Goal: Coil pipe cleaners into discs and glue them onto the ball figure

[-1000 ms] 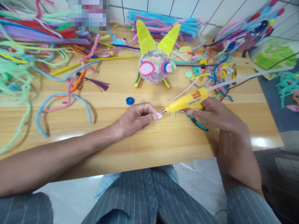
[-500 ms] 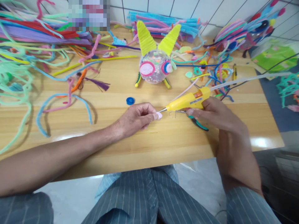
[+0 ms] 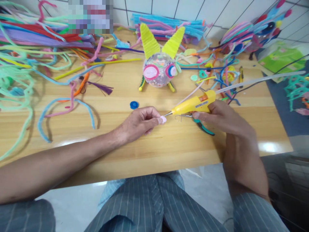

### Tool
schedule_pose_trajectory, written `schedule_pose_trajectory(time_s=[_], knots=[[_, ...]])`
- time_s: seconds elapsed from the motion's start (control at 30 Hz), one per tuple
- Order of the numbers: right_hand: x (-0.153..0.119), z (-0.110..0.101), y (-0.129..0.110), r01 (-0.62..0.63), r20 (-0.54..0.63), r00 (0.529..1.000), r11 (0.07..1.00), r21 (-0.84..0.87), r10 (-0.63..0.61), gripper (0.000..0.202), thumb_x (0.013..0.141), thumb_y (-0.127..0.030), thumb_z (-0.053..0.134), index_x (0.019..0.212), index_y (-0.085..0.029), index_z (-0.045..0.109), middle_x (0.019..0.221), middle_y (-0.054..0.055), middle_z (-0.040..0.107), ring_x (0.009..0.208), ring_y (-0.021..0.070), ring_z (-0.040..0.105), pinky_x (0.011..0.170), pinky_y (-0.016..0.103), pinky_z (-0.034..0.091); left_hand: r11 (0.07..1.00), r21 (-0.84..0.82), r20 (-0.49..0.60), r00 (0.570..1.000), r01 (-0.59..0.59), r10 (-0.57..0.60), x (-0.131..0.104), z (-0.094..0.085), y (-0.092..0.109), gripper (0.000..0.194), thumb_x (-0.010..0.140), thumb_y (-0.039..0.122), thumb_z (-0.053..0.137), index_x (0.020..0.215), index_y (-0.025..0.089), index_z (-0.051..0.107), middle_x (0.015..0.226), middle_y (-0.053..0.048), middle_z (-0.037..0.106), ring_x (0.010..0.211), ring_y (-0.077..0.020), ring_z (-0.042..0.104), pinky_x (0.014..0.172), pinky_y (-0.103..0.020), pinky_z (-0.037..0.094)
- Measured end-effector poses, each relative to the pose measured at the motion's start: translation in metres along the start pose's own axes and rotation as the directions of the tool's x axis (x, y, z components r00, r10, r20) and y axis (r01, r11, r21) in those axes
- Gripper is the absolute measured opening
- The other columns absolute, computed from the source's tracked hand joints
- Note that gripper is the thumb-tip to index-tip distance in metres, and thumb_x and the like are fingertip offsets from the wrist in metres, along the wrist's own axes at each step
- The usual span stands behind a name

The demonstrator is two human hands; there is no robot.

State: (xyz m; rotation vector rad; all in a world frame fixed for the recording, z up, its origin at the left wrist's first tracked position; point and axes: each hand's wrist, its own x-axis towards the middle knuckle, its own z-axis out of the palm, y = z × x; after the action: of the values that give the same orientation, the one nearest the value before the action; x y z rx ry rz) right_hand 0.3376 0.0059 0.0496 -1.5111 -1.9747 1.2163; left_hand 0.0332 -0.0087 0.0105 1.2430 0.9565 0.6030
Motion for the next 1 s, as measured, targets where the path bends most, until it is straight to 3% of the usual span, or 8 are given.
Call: schedule_pose_trajectory(time_s=[0.23,0.47,0.57,0.67,0.73,0.83,0.9,1.0], knots=[[0.002,0.003,-0.008,0.006,0.084,0.996,1.0,0.014,-0.007,0.041,0.082,-0.059,0.078,0.087,-0.019,0.072,0.084,0.003,0.068,0.076,0.0192,0.055,0.071,0.031,0.046,0.999,-0.033,-0.002,1.0,-0.014,0.014,0.001,0.0,-0.005,0.028,0.087,0.042,0.08,0.082,0.017,0.067,0.054,0.006,0.053,0.046,-0.0076,0.046,0.046,-0.019,0.035],[0.0,-0.004,-0.013,-0.057,0.087,0.995,0.998,-0.005,0.057,0.042,0.079,-0.058,0.08,0.082,-0.017,0.072,0.069,-0.001,0.058,0.064,0.0148,0.046,0.06,0.029,0.037,0.997,-0.076,-0.069,0.997,-0.029,0.023,0.001,0.001,-0.007,0.031,0.086,0.045,0.081,0.085,0.017,0.068,0.059,0.005,0.056,0.048,-0.0074,0.045,0.046,-0.019,0.037],[-0.009,-0.019,-0.013,-0.084,-0.001,0.996,0.996,0.037,0.084,0.041,0.078,-0.057,0.081,0.076,-0.017,0.071,0.071,0.002,0.062,0.063,0.0146,0.047,0.058,0.029,0.035,0.995,-0.095,-0.069,0.997,-0.026,0.019,0.0,0.001,-0.008,0.035,0.085,0.048,0.083,0.084,0.017,0.068,0.063,0.003,0.059,0.048,-0.007,0.044,0.045,-0.019,0.036],[-0.024,-0.046,-0.003,-0.055,-0.239,0.968,0.991,0.12,0.083,0.034,0.081,-0.049,0.08,0.072,-0.018,0.07,0.076,0.004,0.068,0.065,0.0144,0.05,0.061,0.03,0.038,0.996,-0.082,-0.055,0.998,-0.025,0.021,-0.001,0.0,-0.007,0.037,0.085,0.051,0.083,0.084,0.017,0.068,0.063,0.003,0.059,0.049,-0.0074,0.046,0.046,-0.019,0.038],[-0.036,-0.07,0.014,-0.071,-0.447,0.886,0.988,0.134,0.124,0.028,0.085,-0.044,0.076,0.075,-0.019,0.069,0.078,0.006,0.069,0.067,0.0145,0.052,0.065,0.03,0.04,0.997,-0.067,-0.054,0.998,-0.029,0.026,-0.002,0.0,-0.006,0.037,0.085,0.052,0.082,0.084,0.017,0.069,0.062,0.003,0.058,0.049,-0.0079,0.046,0.046,-0.019,0.038],[-0.054,-0.103,0.051,-0.307,-0.742,0.632,0.951,0.024,0.223,0.019,0.09,-0.035,0.065,0.084,-0.017,0.069,0.085,0.008,0.072,0.07,0.0142,0.056,0.069,0.029,0.044,0.999,-0.034,-0.061,0.997,-0.038,0.035,-0.002,0.001,-0.005,0.038,0.084,0.053,0.083,0.085,0.017,0.072,0.059,0.004,0.056,0.048,-0.008,0.046,0.047,-0.019,0.039],[-0.063,-0.119,0.078,-0.442,-0.832,0.496,0.897,0.003,0.247,0.018,0.09,-0.029,0.061,0.093,-0.014,0.07,0.087,0.01,0.073,0.069,0.015,0.058,0.069,0.03,0.046,0.999,-0.014,-0.073,0.997,-0.041,0.04,-0.002,0.002,-0.006,0.04,0.082,0.055,0.083,0.086,0.016,0.074,0.057,0.004,0.054,0.049,-0.0081,0.046,0.047,-0.019,0.038],[-0.068,-0.128,0.114,-0.572,-0.883,0.405,0.819,-0.041,0.238,0.025,0.089,-0.031,0.061,0.101,-0.01,0.071,0.087,0.014,0.074,0.073,0.0203,0.063,0.073,0.035,0.05,0.999,-0.006,-0.105,0.994,-0.036,0.035,-0.004,0.003,-0.009,0.042,0.08,0.057,0.084,0.086,0.017,0.076,0.057,0.004,0.053,0.049,-0.0081,0.044,0.047,-0.02,0.037]])
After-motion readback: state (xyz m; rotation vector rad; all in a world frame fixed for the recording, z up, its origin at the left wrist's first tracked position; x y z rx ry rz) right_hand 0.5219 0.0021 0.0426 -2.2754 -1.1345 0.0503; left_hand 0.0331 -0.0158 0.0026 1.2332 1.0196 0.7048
